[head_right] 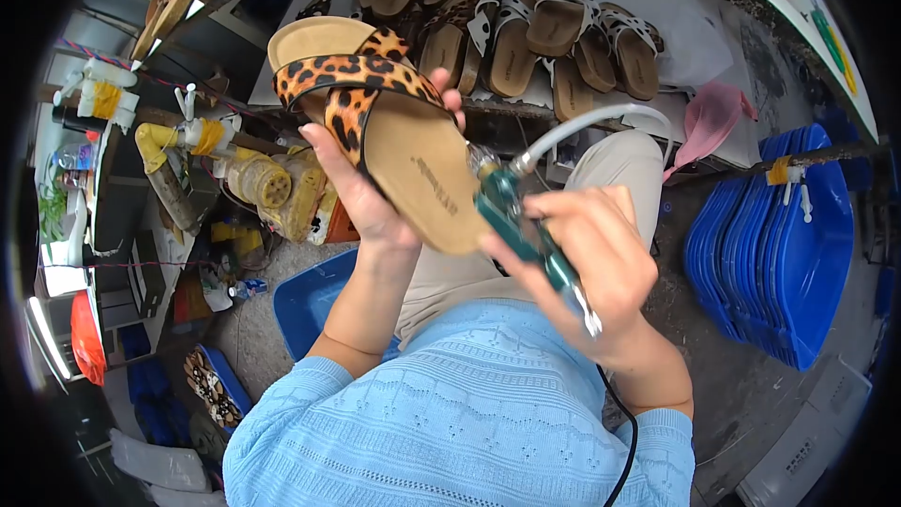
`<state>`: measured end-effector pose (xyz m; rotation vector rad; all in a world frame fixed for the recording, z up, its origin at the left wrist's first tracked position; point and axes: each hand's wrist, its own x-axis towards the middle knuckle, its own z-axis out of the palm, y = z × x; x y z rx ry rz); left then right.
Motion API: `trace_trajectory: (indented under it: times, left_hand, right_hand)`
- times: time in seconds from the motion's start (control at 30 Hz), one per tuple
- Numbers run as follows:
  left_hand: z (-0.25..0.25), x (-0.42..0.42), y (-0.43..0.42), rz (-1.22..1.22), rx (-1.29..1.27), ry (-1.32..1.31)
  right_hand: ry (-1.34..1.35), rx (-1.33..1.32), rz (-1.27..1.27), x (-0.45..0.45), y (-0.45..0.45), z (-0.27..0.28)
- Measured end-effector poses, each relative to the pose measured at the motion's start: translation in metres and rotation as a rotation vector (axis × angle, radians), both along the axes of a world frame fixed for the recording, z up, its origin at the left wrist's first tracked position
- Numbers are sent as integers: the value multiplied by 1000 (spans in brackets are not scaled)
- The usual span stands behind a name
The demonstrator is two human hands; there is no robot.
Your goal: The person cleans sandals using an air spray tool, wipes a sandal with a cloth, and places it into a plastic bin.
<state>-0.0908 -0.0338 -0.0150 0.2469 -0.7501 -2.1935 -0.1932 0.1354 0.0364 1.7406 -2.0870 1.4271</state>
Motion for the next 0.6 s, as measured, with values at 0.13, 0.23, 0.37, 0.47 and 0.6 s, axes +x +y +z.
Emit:
trace_trajectory:
  times: [0.13, 0.23, 0.37, 0.47, 0.6]
  left_hand:
    - [-8, 3, -16, 82, 6, -94]
    - [-4, -3, -7, -110, 81, 59]
    - [0, -7, 5, -381, 276, 406]
    - [2, -1, 4, -401, 281, 356]
    - [14, 0, 8, -273, 233, 212]
  right_hand:
    - [49, -99, 148, 2, 9, 11]
    - [49, -163, 182, 4, -4, 7]
    - [79, -231, 270, 14, -17, -3]
    - [90, -226, 302, 21, -18, -2]
    - [87, -190, 323, 25, -17, 0]
